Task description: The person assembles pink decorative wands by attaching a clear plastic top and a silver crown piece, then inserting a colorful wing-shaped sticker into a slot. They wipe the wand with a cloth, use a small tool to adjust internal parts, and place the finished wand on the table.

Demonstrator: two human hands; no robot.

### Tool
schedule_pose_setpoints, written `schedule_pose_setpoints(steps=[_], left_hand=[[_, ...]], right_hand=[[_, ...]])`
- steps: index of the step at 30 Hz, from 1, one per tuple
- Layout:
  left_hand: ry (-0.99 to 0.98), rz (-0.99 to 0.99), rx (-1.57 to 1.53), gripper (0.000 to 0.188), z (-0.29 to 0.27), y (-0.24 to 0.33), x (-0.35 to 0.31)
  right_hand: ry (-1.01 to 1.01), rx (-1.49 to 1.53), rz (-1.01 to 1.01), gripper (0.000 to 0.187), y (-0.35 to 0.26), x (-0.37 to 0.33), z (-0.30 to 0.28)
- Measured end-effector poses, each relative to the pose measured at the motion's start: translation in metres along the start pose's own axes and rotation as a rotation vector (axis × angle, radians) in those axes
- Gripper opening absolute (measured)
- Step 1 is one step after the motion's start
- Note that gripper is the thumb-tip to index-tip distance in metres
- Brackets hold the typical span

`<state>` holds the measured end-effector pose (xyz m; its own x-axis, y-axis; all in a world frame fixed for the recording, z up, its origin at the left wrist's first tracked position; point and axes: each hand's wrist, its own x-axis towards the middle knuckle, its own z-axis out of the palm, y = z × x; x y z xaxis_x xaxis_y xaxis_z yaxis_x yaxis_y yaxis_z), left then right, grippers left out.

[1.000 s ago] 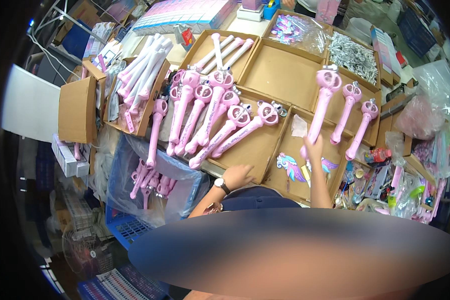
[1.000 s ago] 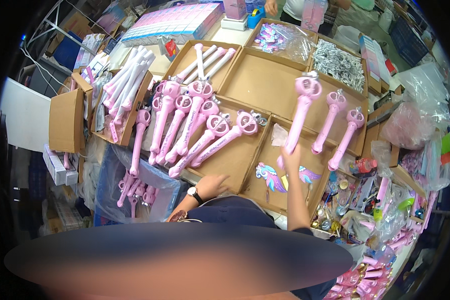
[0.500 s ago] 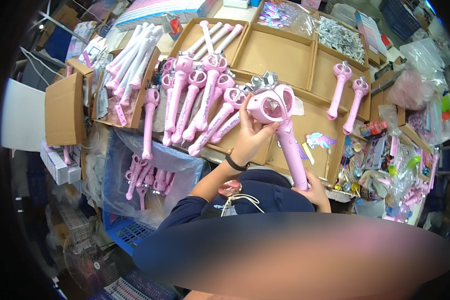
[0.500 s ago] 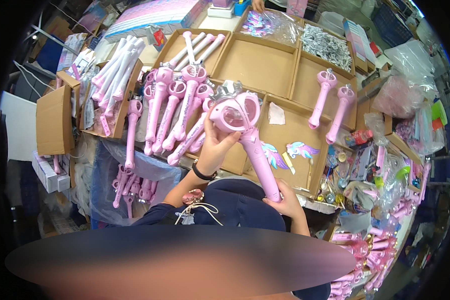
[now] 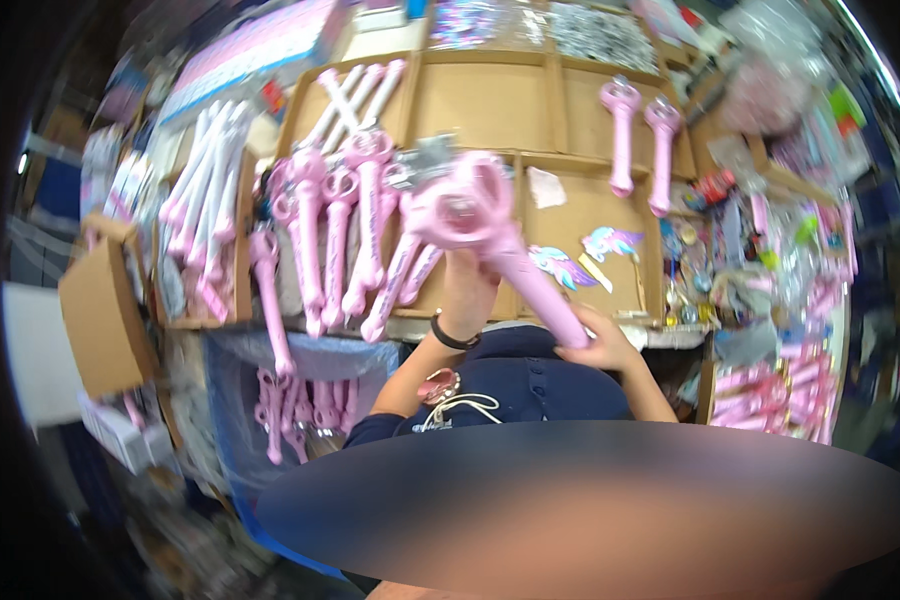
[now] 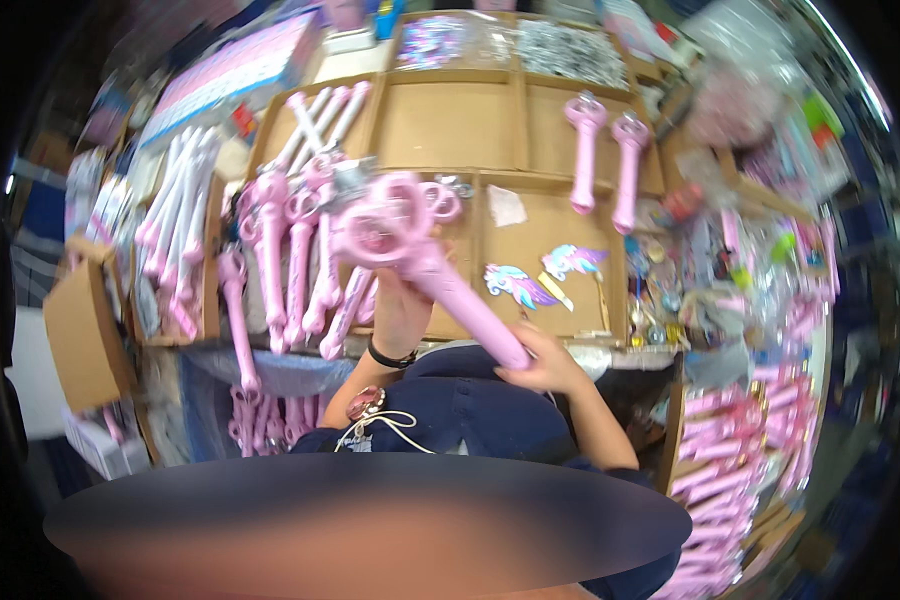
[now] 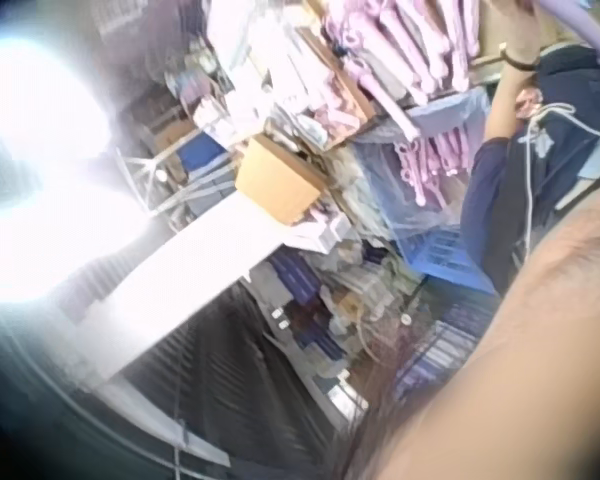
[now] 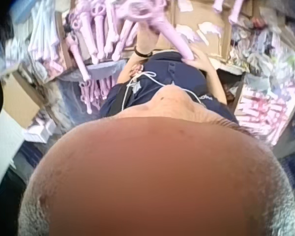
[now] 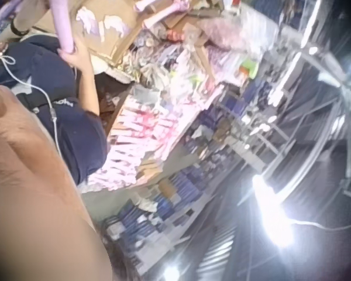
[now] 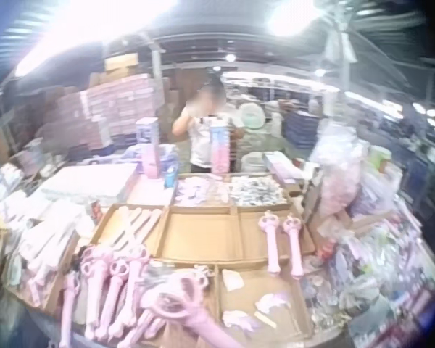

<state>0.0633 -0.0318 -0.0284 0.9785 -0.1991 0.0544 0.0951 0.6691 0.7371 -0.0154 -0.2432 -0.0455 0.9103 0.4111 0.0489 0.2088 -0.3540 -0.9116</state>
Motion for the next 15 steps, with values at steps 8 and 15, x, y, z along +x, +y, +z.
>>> schedule_pose_setpoints(steps=[8, 15], left_hand=[[-0.127, 0.235, -0.877, 0.038, -0.103, 0.05, 0.017], [0.199, 0.051, 0.426, 0.04, -0.133, 0.079, -0.031]], right_hand=[[0.121, -0.376, -0.019, 0.042, 0.038, 0.014, 0.034], [0.673, -0.351, 0.669, 0.021, 0.126, -0.116, -0.023]])
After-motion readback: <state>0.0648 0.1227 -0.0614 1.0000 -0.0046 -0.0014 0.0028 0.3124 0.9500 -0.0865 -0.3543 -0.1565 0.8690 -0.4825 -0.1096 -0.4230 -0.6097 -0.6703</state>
